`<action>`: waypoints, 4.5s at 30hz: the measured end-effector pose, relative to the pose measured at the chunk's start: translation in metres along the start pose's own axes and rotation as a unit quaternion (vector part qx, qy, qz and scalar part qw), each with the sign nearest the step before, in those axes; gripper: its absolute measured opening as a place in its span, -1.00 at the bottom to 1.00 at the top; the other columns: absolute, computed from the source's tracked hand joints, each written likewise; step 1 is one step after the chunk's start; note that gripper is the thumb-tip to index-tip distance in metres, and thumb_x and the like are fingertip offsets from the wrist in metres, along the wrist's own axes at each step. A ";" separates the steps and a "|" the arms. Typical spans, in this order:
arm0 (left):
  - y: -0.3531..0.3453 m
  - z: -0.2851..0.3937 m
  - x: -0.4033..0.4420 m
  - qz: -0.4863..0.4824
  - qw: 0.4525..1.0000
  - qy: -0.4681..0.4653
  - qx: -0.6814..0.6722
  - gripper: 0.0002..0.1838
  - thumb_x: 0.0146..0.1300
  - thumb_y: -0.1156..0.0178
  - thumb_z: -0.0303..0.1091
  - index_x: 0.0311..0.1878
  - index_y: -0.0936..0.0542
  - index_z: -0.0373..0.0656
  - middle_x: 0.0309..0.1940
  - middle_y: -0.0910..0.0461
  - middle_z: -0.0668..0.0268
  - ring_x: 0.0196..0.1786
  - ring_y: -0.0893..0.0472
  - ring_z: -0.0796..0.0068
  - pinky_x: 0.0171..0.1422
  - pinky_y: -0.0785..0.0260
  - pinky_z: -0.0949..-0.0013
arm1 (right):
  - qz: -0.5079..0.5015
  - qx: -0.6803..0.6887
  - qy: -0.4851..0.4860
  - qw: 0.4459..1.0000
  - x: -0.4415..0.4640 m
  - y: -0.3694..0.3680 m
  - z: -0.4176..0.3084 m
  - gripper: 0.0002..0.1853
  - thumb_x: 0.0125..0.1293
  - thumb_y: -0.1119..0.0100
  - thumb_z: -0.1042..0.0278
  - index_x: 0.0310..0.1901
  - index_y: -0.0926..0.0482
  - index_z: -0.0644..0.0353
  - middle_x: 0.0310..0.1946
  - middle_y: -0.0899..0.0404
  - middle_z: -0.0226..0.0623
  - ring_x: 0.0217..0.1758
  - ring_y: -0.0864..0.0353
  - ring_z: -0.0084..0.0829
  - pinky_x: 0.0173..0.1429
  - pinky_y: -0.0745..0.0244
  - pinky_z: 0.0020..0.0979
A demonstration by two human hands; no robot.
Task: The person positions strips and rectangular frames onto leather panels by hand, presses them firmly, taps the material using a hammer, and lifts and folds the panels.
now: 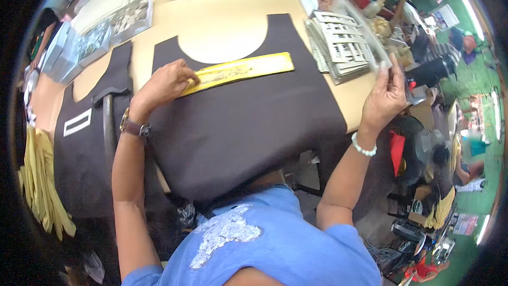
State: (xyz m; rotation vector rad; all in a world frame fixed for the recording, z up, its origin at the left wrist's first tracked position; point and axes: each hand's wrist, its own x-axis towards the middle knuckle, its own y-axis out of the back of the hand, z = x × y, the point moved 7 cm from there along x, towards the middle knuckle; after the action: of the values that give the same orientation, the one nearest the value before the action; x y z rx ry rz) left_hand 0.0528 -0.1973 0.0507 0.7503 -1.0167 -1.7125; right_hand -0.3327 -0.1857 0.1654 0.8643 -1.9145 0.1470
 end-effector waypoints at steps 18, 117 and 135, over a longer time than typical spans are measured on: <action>0.000 -0.013 -0.001 -0.020 0.997 0.017 -0.077 -0.69 -0.02 -0.25 -0.27 -0.16 -0.69 -0.12 -0.39 -0.50 0.26 -0.25 -0.50 0.36 -0.12 -0.39 0.33 | -0.460 0.230 -0.353 0.782 -0.132 -0.149 -0.008 -0.46 0.20 -0.22 0.53 0.21 -0.30 0.40 -0.44 -0.58 -0.42 -0.43 -0.46 -0.75 -0.45 -0.33 -0.73; -0.033 0.059 -0.070 0.088 0.962 -0.049 0.255 -0.50 0.05 0.00 -0.63 0.05 -0.61 0.03 0.16 -0.44 0.31 0.45 -0.12 0.17 0.46 0.22 -0.26 | -0.405 -0.201 0.219 0.865 -0.160 -0.096 -0.062 -0.65 0.22 0.05 0.41 0.03 -0.53 0.20 0.00 -0.53 -0.34 0.10 -0.52 -0.43 0.28 -0.17 0.12; -0.039 0.071 -0.103 0.212 0.941 0.178 0.193 -0.52 0.30 0.00 -0.26 0.26 -0.33 -0.22 0.26 -0.30 0.03 0.37 -0.18 -0.04 0.36 0.02 -0.27 | -0.576 -0.134 0.162 0.790 -0.146 -0.190 -0.073 -0.63 0.39 0.13 0.22 0.20 -0.44 -0.04 0.28 -0.31 -0.14 0.36 -0.26 -0.13 0.34 -0.03 0.17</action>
State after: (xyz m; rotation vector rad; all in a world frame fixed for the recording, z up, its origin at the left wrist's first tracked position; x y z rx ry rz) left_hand 0.0117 -0.0735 0.0518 0.9664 -1.1666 -0.9735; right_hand -0.1230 -0.2200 0.0324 1.5301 -0.8018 -0.6605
